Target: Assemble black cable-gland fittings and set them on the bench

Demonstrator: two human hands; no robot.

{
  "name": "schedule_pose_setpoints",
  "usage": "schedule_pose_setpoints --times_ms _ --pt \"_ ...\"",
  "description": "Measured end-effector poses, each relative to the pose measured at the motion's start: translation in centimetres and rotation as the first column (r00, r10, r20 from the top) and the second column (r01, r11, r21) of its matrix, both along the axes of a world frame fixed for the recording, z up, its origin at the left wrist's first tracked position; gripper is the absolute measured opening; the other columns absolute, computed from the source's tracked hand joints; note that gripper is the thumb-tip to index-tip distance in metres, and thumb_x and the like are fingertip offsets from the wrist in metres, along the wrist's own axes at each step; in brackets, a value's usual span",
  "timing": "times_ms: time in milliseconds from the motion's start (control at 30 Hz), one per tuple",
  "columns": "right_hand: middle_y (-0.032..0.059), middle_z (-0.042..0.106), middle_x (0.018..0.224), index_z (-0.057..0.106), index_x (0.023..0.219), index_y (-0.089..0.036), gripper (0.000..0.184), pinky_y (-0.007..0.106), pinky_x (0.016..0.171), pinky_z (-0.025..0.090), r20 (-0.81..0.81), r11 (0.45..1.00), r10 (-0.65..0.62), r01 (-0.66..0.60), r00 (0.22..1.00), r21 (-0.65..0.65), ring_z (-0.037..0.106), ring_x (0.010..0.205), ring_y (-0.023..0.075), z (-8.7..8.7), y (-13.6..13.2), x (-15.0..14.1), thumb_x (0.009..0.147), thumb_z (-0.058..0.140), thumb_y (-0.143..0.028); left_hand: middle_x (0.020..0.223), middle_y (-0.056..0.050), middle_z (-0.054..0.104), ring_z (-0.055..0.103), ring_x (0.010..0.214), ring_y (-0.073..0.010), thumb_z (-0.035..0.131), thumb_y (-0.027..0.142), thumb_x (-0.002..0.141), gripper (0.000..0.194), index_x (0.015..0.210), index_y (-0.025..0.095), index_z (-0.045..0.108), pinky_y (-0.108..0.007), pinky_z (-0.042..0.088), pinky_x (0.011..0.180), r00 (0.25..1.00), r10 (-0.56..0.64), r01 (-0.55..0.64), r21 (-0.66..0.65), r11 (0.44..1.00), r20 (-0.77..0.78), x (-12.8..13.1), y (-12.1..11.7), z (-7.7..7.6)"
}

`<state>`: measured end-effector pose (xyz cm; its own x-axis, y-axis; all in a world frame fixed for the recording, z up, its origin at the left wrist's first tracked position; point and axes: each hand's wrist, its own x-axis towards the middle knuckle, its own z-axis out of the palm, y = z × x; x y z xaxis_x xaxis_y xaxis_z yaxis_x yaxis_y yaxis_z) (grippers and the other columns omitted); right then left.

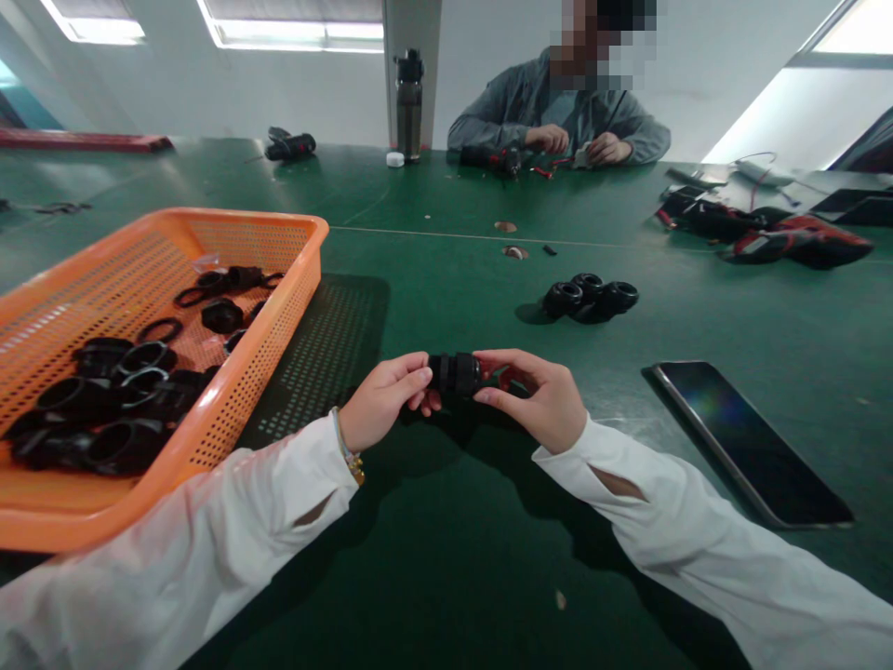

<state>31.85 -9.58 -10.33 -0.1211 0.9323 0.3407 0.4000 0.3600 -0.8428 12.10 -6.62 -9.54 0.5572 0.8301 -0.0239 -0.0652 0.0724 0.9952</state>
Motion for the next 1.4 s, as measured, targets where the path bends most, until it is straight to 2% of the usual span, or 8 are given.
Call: schedule_pose_setpoints --times_ms 167,300,400,533,667,1033,1400 --pt "0.0054 0.072 0.089 0.069 0.097 -0.021 0.029 0.031 0.059 0.051 0.031 0.999 0.033 -0.035 0.999 0.042 0.065 0.079 0.02 -0.21 0.06 0.21 0.068 0.068 -0.026 0.049 0.005 0.043 0.05 0.053 -0.0115 0.06 0.049 0.073 0.039 0.057 0.018 0.042 -0.023 0.038 0.052 1.0 -0.004 0.004 0.003 1.0 -0.015 -0.05 0.02 -0.07" --pt "0.0071 0.07 0.096 0.07 0.093 -0.022 0.025 0.031 0.058 0.052 0.037 0.996 -0.007 0.004 0.999 0.088 0.064 0.085 0.0216 -0.28 0.02 0.13 0.068 0.068 -0.024 0.049 0.004 0.043 0.051 0.053 -0.0116 0.061 0.049 0.073 0.04 0.056 0.018 0.042 -0.023 0.039 0.052 1.0 -0.003 0.003 0.0 1.0 -0.013 -0.05 0.01 -0.11" --pt "0.0059 0.071 0.091 0.068 0.094 -0.021 0.027 0.03 0.059 0.052 0.052 0.994 -0.026 0.02 0.998 0.109 0.064 0.081 0.02 -0.2 -0.1 -0.05 0.068 0.068 -0.021 0.049 0.004 0.043 0.05 0.053 -0.0112 0.061 0.05 0.072 0.041 0.056 0.018 0.041 -0.023 0.038 0.052 1.0 -0.003 0.002 -0.006 1.0 -0.015 -0.01 -0.02 -0.03" --pt "0.0035 0.071 0.089 0.065 0.1 -0.021 0.032 0.027 0.056 0.05 0.05 0.995 -0.032 0.027 0.998 0.1 0.065 0.075 0.0175 -0.03 -0.25 -0.22 0.068 0.067 -0.02 0.049 0.005 0.043 0.05 0.052 -0.0111 0.061 0.05 0.072 0.041 0.057 0.018 0.041 -0.023 0.038 0.052 1.0 -0.002 0.002 -0.014 1.0 -0.012 0.02 -0.08 0.11" --pt "0.0023 0.07 0.086 0.067 0.093 -0.022 0.025 0.028 0.057 0.051 0.074 0.995 -0.038 0.03 0.997 0.099 0.064 0.072 0.017 0.13 -0.28 -0.24 0.068 0.068 -0.022 0.049 0.005 0.042 0.05 0.052 -0.0114 0.061 0.05 0.072 0.039 0.058 0.018 0.042 -0.024 0.039 0.052 1.0 -0.008 0.008 -0.011 1.0 -0.013 0.02 -0.06 0.08" --pt "0.0022 0.071 0.083 0.068 0.094 -0.022 0.027 0.028 0.056 0.05 0.077 0.996 -0.03 0.024 0.997 0.088 0.064 0.07 0.0172 0.12 -0.15 -0.16 0.067 0.068 -0.022 0.051 0.004 0.046 0.051 0.053 -0.0113 0.058 0.048 0.074 0.039 0.057 0.018 0.042 -0.024 0.037 0.052 1.0 -0.006 0.006 0.019 1.0 -0.029 -0.11 0.04 -0.15" --pt "0.0025 0.072 0.083 0.068 0.095 -0.02 0.027 0.027 0.056 0.05 0.068 0.997 -0.023 0.018 0.997 0.075 0.065 0.07 0.0167 0.2 -0.14 -0.15 0.068 0.069 -0.022 0.05 0.004 0.044 0.051 0.053 -0.0109 0.06 0.048 0.073 0.039 0.057 0.018 0.042 -0.023 0.038 0.052 1.0 -0.007 0.007 0.008 1.0 -0.011 -0.02 -0.03 -0.09"
